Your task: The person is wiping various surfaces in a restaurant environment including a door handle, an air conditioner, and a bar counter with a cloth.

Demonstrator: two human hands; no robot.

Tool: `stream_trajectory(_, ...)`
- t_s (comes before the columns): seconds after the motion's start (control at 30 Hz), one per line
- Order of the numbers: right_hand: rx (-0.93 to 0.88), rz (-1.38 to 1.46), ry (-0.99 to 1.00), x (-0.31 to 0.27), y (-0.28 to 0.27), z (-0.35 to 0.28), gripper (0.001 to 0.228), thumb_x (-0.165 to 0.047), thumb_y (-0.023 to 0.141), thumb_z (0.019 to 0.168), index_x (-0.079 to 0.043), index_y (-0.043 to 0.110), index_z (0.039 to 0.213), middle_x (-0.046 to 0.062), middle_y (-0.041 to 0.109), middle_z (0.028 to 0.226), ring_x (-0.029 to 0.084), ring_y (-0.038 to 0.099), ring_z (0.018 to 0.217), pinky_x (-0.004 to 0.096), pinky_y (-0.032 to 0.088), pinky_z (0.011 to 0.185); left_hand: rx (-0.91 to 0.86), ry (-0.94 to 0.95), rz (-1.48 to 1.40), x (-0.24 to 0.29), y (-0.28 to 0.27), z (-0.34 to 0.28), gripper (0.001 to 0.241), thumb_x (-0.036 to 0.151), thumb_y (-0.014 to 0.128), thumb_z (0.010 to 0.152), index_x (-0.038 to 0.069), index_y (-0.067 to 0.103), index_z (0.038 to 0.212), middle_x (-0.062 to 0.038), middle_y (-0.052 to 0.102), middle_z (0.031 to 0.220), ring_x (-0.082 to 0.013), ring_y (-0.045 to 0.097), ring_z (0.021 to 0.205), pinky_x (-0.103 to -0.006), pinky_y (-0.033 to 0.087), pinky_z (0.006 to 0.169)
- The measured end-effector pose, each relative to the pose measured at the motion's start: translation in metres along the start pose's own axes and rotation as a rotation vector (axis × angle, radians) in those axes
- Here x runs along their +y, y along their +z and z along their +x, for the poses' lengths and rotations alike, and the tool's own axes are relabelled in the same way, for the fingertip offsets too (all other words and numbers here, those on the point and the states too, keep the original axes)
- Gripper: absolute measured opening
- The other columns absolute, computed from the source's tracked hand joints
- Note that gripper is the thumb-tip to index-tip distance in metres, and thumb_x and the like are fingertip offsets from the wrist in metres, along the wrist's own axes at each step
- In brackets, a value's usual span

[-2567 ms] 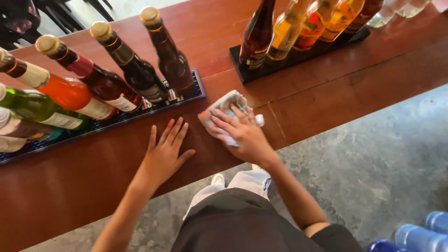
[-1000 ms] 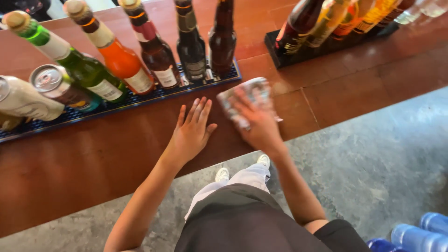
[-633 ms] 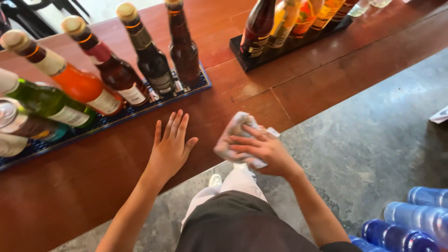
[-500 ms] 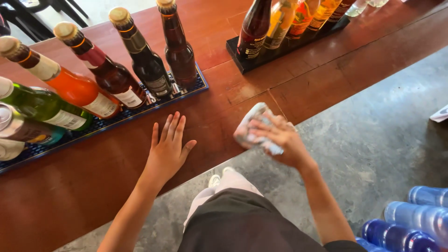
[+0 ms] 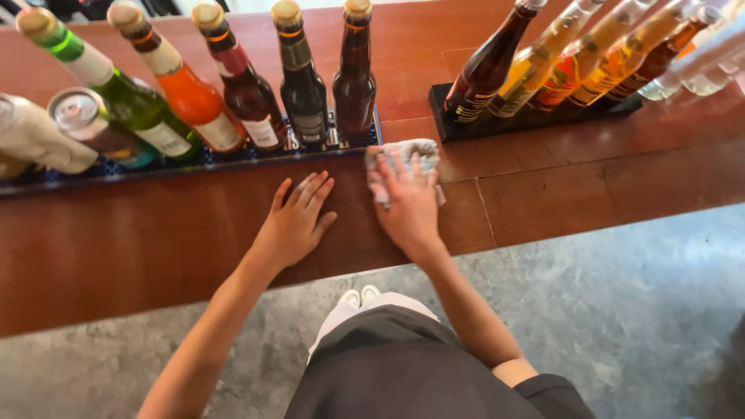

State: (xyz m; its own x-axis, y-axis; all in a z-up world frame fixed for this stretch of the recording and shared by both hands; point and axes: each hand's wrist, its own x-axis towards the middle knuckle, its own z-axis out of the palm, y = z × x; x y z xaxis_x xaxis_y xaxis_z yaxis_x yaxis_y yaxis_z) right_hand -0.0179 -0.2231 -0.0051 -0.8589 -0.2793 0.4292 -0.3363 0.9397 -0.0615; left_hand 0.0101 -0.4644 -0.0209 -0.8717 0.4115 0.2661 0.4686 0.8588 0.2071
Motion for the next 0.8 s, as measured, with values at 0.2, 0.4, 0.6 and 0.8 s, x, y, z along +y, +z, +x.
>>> stream_trajectory(0.2,-0.203,0.218,-0.172,-0.013,-0.029,-0.041,0.061,-0.041,0.061,0.091,-0.035,0.048,0.151,-0.008,0.042,0.161,0.03,0.041,0.146,0.059,0.024,0.118,0.067,-0.006,0.041,-0.002,0.002,-0.001,0.056,0.042,0.048,0.104,0.02,0.045,0.155,-0.001,0.049,0.155,-0.0178,0.045,0.144,-0.0493,0.028,0.122)
stream_trajectory(0.4,-0.211,0.314,-0.294,0.039,-0.048,-0.082,0.06,-0.042,0.063,0.089,-0.038,0.052,0.148,-0.013,0.045,0.159,0.02,0.036,0.151,0.047,0.023,0.121,0.098,-0.063,0.036,0.013,-0.015,-0.004,0.05,0.04,0.051,0.105,0.019,0.051,0.151,-0.004,0.051,0.152,-0.0196,0.048,0.142,-0.0464,0.033,0.12)
stream_trajectory(0.6,-0.087,0.162,-0.008,0.065,-0.054,-0.088,0.057,-0.039,0.058,0.095,-0.026,0.055,0.151,0.007,0.056,0.153,0.038,0.048,0.139,0.05,0.039,0.108,0.167,-0.114,0.122,0.023,-0.017,-0.014,0.049,0.04,0.051,0.104,0.019,0.056,0.148,-0.004,0.055,0.151,-0.0203,0.051,0.14,-0.0469,0.037,0.116)
stream_trajectory(0.8,-0.081,-0.128,0.282,0.017,-0.011,-0.039,0.062,-0.042,0.057,0.098,-0.023,0.048,0.155,-0.001,0.042,0.163,0.036,0.04,0.146,0.061,0.041,0.109,0.165,-0.106,0.062,0.009,0.001,-0.02,0.051,0.041,0.051,0.103,0.015,0.055,0.148,-0.007,0.053,0.153,-0.022,0.047,0.143,-0.0493,0.032,0.118)
